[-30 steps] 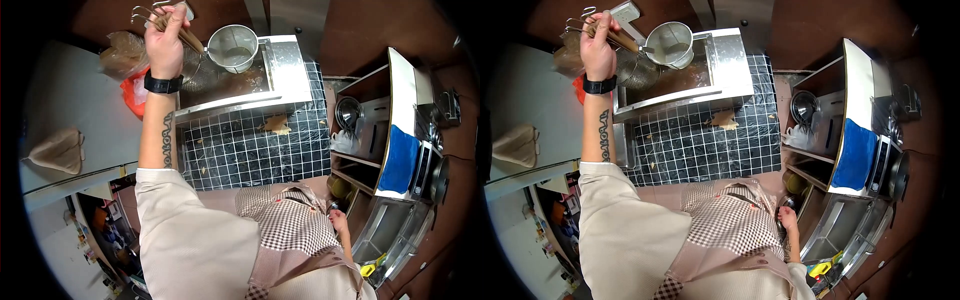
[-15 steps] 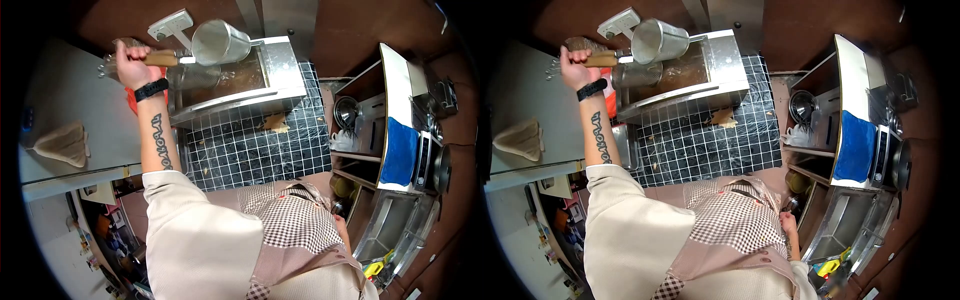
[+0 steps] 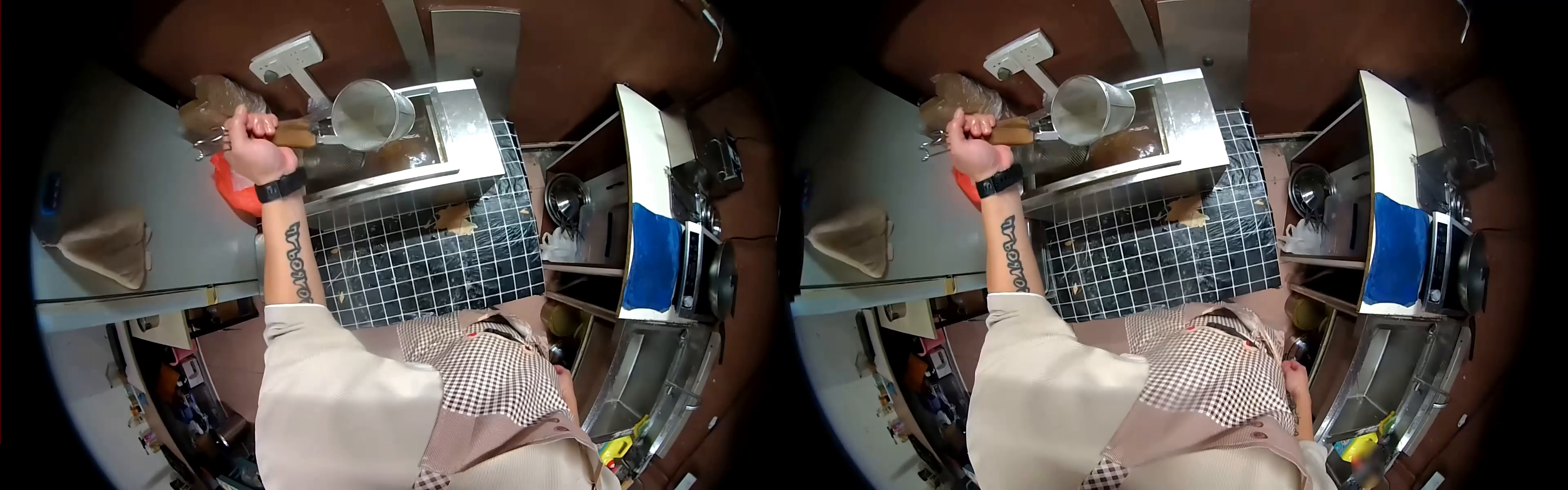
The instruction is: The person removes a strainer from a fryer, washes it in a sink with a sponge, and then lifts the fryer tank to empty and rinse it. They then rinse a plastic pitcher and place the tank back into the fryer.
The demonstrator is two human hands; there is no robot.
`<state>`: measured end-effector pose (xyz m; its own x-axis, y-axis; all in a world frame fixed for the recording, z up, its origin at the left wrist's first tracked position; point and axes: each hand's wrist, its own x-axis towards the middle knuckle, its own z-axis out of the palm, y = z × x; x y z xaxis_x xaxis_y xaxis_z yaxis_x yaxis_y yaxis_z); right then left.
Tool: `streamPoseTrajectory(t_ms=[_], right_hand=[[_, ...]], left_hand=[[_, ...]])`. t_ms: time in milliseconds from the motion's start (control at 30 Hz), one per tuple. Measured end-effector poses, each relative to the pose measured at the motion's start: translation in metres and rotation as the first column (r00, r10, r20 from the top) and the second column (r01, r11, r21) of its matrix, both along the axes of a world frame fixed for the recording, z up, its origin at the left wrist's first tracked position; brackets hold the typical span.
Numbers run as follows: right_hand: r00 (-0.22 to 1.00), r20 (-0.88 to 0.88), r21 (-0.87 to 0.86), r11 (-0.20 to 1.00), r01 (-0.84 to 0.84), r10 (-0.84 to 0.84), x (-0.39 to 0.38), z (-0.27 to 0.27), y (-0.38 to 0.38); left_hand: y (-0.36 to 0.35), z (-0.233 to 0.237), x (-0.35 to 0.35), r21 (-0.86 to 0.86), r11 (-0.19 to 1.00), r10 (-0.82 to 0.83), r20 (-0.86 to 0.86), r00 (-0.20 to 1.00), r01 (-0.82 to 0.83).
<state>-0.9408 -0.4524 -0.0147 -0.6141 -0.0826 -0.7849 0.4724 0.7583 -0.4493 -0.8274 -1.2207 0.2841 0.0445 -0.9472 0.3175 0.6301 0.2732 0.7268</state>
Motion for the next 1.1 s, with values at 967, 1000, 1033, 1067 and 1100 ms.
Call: streamPoseTrajectory(t_ms=[967, 1000, 1033, 1067, 1100], right_hand=[[0.993, -0.119, 0.176, 0.984, 0.010, 0.012, 0.076, 0.000, 0.065], [0.996, -0.081, 0.164, 0.985, 0.051, -0.038, 0.072, 0.008, 0.067], [0.988, -0.112, 0.135, 0.983, 0.124, -0.109, 0.074, 0.009, 0.072], [0.982, -0.112, 0.114, 0.980, 0.162, -0.150, 0.075, -0.001, 0.083], [0.976, -0.108, 0.089, 0.976, 0.201, -0.191, 0.078, -0.010, 0.091]], left_hand=[[0.022, -0.009, -0.033, -0.501, 0.839, 0.503, 0.562, 0.657, -0.213], [0.006, -0.002, -0.042, -0.367, 0.922, 0.282, 0.409, 0.868, -0.126], [-0.010, 0.005, -0.048, -0.241, 0.971, 0.057, 0.190, 0.980, -0.010], [0.017, 0.020, -0.066, -0.301, 0.949, -0.059, 0.133, 0.989, 0.097], [0.061, 0.040, -0.084, -0.368, 0.909, -0.179, 0.085, 0.980, 0.198]])
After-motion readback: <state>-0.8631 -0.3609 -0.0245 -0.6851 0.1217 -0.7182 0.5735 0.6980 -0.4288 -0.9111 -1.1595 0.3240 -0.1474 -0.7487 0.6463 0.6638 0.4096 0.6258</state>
